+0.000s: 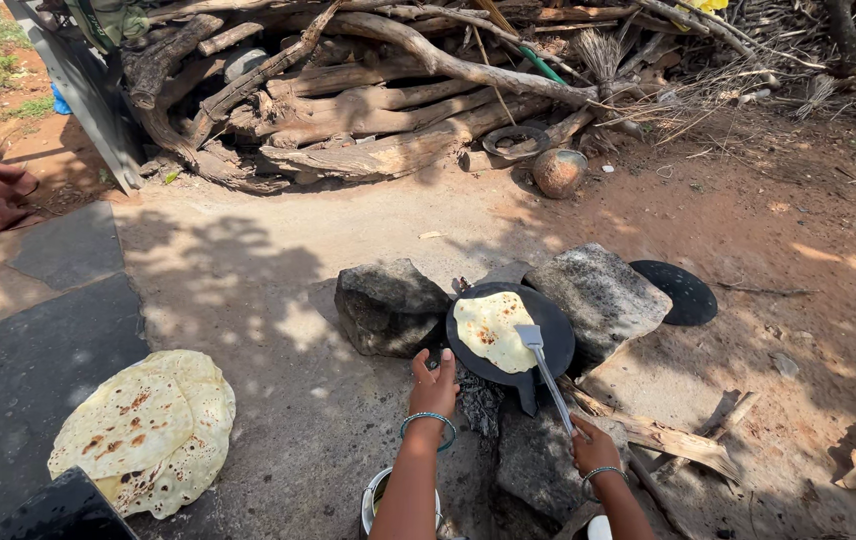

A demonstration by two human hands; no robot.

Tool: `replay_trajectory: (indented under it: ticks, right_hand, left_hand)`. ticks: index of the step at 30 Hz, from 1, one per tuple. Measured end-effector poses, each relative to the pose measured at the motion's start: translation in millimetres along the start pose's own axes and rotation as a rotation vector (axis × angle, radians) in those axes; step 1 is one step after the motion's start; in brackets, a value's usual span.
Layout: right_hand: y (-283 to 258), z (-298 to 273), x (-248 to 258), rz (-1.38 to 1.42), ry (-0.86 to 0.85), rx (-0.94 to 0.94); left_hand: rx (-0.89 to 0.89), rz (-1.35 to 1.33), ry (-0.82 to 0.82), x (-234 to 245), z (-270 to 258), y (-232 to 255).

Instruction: The person prepares and cooks flatbread using a rolling pin and a board. They portion dough by hand, roll it into circles, and cook the dough on a griddle over an open fire, flipping the flatbread with a spatula.

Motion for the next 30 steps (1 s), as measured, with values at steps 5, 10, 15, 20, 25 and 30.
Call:
replay_trajectory:
  ticks: [5,10,15,20,25,30]
  right_hand:
    - [22.7,-25.0,16.5,0.07,-0.068,-0.047]
    - [28.5,-31.2,47.6,-0.337,0.027,0.021]
    - [22.8,-40.8,68.8,-0.524,0.088,0.214]
    - [64.8,-54.7,32.7,0.065,-0.159,-0.12]
    - [53.3,-43.8,-28.9,0.243,-0.193,-0.121]
    - [26.5,-14.9,-79.2,0.311,-0.166,-0.071]
  left_hand:
    - [0.014,-0.163,0.062,1.2,18.5,-7.4]
    - [-0.004,0.025,0.133,6.0,15.1,-8.4]
    - [0.058,0.066,0.132,14.4,12.9,-12.5]
    - [0.024,0.053,0.173,21.5,12.2,-11.1]
    - [0.06,0.026,0.1,12.4,6.6,-11.5]
    - [0.051,0.053,0.065,12.9,9.7,-12.1]
Point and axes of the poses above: each hand's wrist, its own z-axis towards the middle knuckle, its own x-axis out of the back of the hand, y = z × x, the point moved 9 cm from there along z, towards the middle knuckle, and after that the axes turned 9 degrees about x, right-handed, at the moved point
